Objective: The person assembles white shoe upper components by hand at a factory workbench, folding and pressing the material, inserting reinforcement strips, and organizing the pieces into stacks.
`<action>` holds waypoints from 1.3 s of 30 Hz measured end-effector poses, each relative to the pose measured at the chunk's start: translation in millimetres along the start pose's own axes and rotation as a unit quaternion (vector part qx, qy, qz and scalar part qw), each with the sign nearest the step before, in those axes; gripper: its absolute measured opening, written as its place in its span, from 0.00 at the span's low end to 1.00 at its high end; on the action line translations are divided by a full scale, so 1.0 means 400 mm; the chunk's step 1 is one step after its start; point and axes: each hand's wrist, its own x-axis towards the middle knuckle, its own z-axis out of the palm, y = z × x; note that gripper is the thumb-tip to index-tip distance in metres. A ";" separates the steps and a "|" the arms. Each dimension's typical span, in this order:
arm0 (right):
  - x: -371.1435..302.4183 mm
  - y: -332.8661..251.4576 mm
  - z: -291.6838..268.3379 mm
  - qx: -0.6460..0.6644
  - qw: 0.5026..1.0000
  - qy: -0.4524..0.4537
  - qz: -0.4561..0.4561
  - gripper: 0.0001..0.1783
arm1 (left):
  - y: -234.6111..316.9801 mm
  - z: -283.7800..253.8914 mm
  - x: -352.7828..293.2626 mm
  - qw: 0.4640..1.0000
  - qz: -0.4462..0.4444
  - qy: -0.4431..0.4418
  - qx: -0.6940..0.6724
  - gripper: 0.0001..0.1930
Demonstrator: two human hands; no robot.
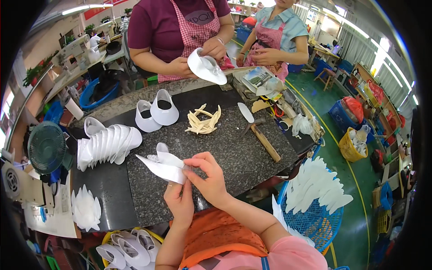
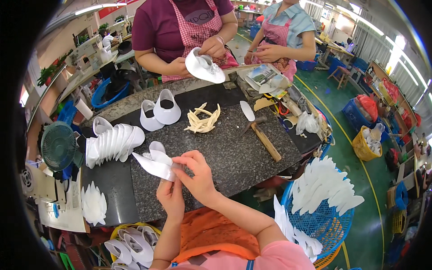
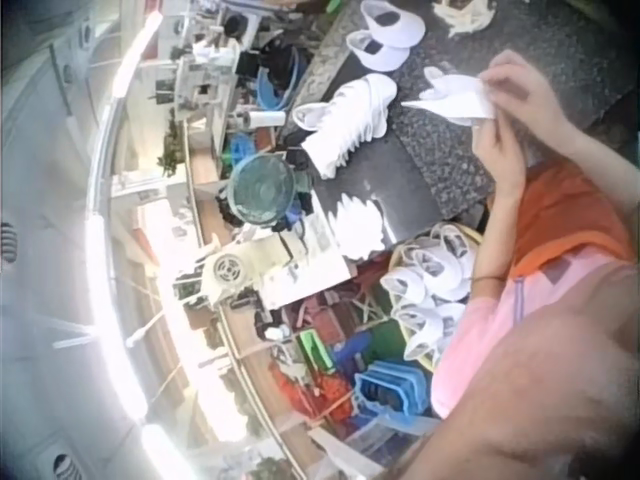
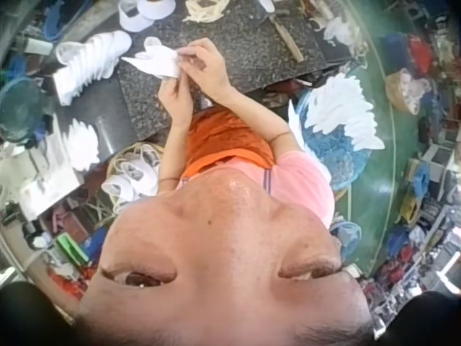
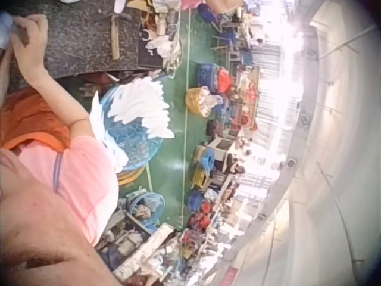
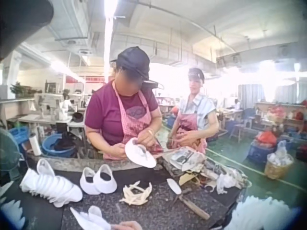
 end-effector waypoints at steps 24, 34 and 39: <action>0.116 0.026 -0.067 0.232 0.940 -0.004 0.251 0.10 | 0.010 -0.076 0.087 0.834 -0.215 -0.001 -0.508 0.16; 0.035 0.041 -0.032 0.352 0.868 -0.091 0.338 0.08 | -0.019 -0.083 0.033 0.879 -0.210 -0.021 -0.428 0.16; 0.057 0.040 -0.038 0.285 0.913 0.000 0.292 0.08 | -0.025 -0.083 0.012 0.912 -0.202 0.005 -0.356 0.17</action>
